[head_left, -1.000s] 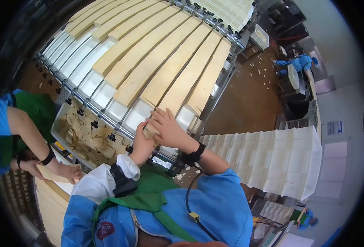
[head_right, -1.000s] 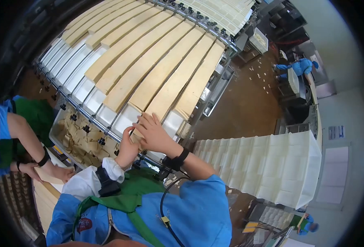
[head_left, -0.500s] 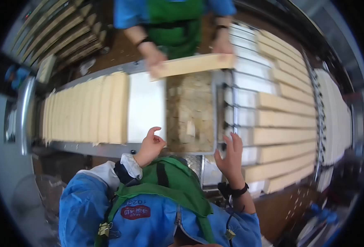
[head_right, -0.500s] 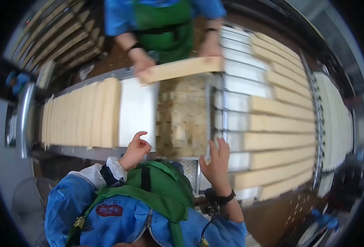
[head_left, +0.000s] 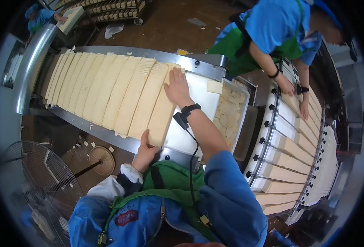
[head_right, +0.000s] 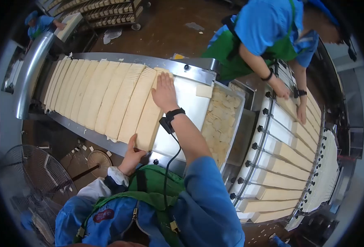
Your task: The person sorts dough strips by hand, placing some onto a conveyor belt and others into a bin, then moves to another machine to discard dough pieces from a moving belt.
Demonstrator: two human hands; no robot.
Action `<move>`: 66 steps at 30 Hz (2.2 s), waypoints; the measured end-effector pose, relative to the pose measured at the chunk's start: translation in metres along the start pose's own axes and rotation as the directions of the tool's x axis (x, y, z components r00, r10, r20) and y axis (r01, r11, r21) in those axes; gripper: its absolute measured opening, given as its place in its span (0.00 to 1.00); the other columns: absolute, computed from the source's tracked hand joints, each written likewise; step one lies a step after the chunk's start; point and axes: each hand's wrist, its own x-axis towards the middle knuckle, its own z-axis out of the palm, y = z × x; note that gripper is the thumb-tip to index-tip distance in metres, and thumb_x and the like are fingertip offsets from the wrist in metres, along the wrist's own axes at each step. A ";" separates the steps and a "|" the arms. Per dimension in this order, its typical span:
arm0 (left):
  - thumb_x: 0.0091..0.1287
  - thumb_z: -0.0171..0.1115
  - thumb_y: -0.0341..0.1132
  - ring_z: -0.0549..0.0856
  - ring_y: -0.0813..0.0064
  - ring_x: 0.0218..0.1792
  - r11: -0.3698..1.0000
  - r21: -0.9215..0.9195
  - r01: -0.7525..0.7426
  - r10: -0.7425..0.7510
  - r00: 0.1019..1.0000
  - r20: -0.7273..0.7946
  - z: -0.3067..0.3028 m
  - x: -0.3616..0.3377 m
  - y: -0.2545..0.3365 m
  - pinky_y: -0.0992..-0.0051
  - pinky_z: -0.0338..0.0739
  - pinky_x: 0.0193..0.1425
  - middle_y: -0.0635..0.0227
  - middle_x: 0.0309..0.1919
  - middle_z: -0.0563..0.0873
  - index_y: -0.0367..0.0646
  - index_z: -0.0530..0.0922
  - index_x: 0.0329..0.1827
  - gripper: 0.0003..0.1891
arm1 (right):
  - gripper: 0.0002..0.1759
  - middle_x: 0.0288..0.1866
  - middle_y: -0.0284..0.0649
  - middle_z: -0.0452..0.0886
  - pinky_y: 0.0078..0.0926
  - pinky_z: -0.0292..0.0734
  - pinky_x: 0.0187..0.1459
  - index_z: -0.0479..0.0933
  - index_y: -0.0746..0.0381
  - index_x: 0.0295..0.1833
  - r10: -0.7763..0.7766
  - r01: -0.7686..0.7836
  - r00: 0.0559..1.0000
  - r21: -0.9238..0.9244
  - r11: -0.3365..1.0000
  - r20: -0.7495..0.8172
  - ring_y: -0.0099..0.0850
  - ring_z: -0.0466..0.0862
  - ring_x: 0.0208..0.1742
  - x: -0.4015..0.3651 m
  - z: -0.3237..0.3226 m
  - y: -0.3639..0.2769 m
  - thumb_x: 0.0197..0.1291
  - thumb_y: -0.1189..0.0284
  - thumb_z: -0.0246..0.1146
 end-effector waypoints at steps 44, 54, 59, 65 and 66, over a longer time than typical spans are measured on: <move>0.49 0.80 0.34 0.86 0.46 0.56 0.151 0.575 -0.804 0.606 0.535 0.589 0.330 0.024 0.105 0.56 0.82 0.61 0.51 0.54 0.87 0.43 0.72 0.68 0.40 | 0.29 0.48 0.54 0.81 0.50 0.81 0.49 0.82 0.44 0.61 0.605 -0.657 0.723 -0.062 0.751 -0.333 0.54 0.83 0.48 -0.334 -0.360 0.252 0.50 0.65 0.76; 0.50 0.81 0.50 0.87 0.47 0.57 0.010 0.560 -0.829 0.427 0.509 0.747 0.532 0.055 0.154 0.57 0.81 0.63 0.49 0.57 0.87 0.49 0.72 0.74 0.46 | 0.57 0.63 0.61 0.82 0.53 0.76 0.65 0.56 0.63 0.84 0.931 -0.840 0.361 0.451 0.302 0.050 0.57 0.81 0.65 -0.379 -0.392 0.480 0.55 0.49 0.74; 0.60 0.76 0.49 0.90 0.50 0.53 0.334 0.417 -0.845 0.382 0.526 0.760 0.597 0.074 0.113 0.61 0.82 0.60 0.44 0.52 0.89 0.41 0.68 0.77 0.44 | 0.43 0.61 0.60 0.80 0.53 0.73 0.66 0.70 0.71 0.72 0.617 -0.748 0.630 -0.156 0.645 -0.471 0.55 0.75 0.68 -0.398 -0.390 0.448 0.60 0.53 0.73; 0.61 0.77 0.37 0.87 0.69 0.29 0.409 0.356 -0.840 0.547 0.538 0.641 0.634 0.087 0.057 0.65 0.81 0.35 0.61 0.28 0.88 0.41 0.75 0.49 0.20 | 0.29 0.60 0.56 0.78 0.50 0.73 0.65 0.75 0.67 0.64 0.438 -0.500 0.745 0.013 0.866 -0.503 0.55 0.76 0.64 -0.444 -0.413 0.300 0.59 0.70 0.73; 0.60 0.79 0.35 0.89 0.64 0.30 0.424 0.417 -0.804 0.528 0.594 0.607 0.629 0.085 0.057 0.64 0.82 0.36 0.61 0.28 0.88 0.41 0.76 0.48 0.20 | 0.27 0.60 0.56 0.78 0.50 0.73 0.65 0.76 0.67 0.63 0.442 -0.485 0.752 0.044 0.873 -0.489 0.56 0.77 0.63 -0.455 -0.416 0.278 0.58 0.72 0.73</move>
